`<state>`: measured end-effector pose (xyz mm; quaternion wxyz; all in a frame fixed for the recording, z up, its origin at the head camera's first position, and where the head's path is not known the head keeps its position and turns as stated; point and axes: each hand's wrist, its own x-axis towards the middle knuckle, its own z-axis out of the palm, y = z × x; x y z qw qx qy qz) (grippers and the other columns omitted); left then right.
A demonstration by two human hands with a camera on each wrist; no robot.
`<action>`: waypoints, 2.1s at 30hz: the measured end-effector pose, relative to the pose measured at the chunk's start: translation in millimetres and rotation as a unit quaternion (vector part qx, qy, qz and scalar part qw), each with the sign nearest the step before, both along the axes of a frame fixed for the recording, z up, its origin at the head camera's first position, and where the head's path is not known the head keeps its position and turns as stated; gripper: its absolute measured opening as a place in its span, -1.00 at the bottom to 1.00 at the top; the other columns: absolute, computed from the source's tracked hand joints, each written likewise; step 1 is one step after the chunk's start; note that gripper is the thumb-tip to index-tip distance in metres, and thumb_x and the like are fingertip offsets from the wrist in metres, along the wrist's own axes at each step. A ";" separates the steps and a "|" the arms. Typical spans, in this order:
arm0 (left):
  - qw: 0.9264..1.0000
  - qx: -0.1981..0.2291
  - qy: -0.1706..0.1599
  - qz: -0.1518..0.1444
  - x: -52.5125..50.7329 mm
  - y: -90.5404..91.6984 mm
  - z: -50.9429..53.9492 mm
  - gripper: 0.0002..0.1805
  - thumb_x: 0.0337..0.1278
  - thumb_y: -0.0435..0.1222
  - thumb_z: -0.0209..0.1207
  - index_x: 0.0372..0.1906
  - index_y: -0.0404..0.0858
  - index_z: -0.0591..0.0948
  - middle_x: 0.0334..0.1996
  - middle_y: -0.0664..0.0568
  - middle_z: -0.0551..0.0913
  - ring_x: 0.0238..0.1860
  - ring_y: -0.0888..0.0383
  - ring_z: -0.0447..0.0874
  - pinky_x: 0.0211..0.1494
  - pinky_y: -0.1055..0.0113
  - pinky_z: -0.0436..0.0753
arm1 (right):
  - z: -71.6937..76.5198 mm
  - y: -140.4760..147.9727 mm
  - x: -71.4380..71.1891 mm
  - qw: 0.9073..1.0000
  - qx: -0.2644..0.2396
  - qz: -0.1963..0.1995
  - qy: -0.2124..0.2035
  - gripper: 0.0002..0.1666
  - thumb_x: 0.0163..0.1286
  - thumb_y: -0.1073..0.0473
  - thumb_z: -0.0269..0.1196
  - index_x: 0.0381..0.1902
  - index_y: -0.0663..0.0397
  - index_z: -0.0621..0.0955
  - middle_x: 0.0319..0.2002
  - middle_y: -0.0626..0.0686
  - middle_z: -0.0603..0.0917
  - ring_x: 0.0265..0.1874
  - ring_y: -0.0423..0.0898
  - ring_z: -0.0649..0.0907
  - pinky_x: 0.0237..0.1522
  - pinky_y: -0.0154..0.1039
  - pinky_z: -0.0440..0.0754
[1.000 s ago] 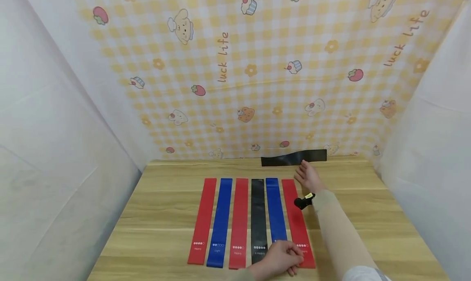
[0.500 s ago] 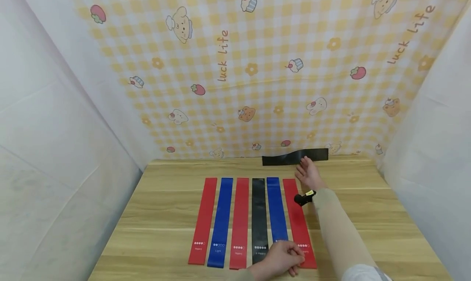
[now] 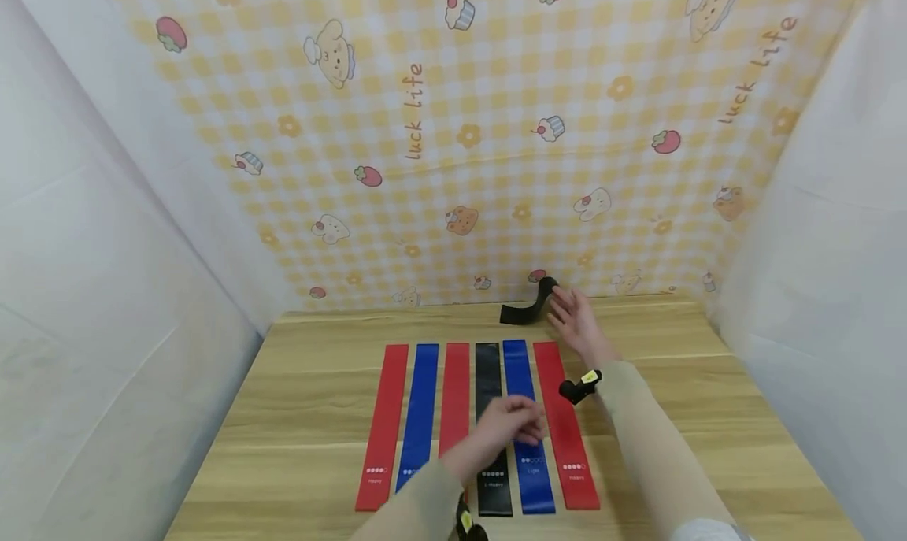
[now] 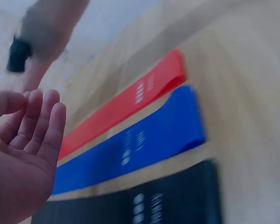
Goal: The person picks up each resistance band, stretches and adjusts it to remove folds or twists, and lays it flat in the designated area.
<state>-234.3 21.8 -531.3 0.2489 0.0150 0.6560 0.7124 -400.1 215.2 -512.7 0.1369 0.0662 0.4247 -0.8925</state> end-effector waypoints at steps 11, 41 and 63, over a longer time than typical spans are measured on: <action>0.994 -0.002 0.046 0.102 -42.7 -48.3 11.1 -0.67 0.35 -0.27 0.14 -0.03 -0.50 0.60 -0.18 -0.25 0.69 -0.19 0.00 0.72 -0.11 0.21 0.69 | 32.0 -20.4 4.2 0.993 -0.007 0.044 0.111 -0.29 0.62 -0.12 -0.35 0.52 0.20 -0.01 0.54 0.11 -0.19 0.50 0.01 -0.12 0.46 -0.13 -0.15; 0.960 0.232 -0.047 0.149 -48.3 -69.0 5.0 -0.20 0.44 0.08 -0.09 0.50 -0.33 -0.02 0.45 -0.29 0.12 0.38 -0.13 0.25 0.35 0.06 0.33 | 83.0 -62.4 79.8 0.977 -0.121 0.128 0.122 -0.55 0.57 -0.16 -0.12 -0.09 -0.15 0.65 0.15 -0.02 0.59 0.41 0.31 0.11 0.39 0.15 0.08; 0.961 0.225 -0.009 0.158 -26.9 -62.7 51.9 -0.85 0.34 -0.37 0.12 -0.06 -0.31 0.53 0.13 -0.17 0.41 0.06 0.03 0.48 0.08 0.33 0.56 | -1.8 -68.6 110.5 0.949 -0.310 -0.042 -0.042 -0.35 0.54 -0.17 -0.11 0.40 0.08 0.21 0.45 0.04 0.09 0.44 0.11 0.09 0.42 0.17 -0.18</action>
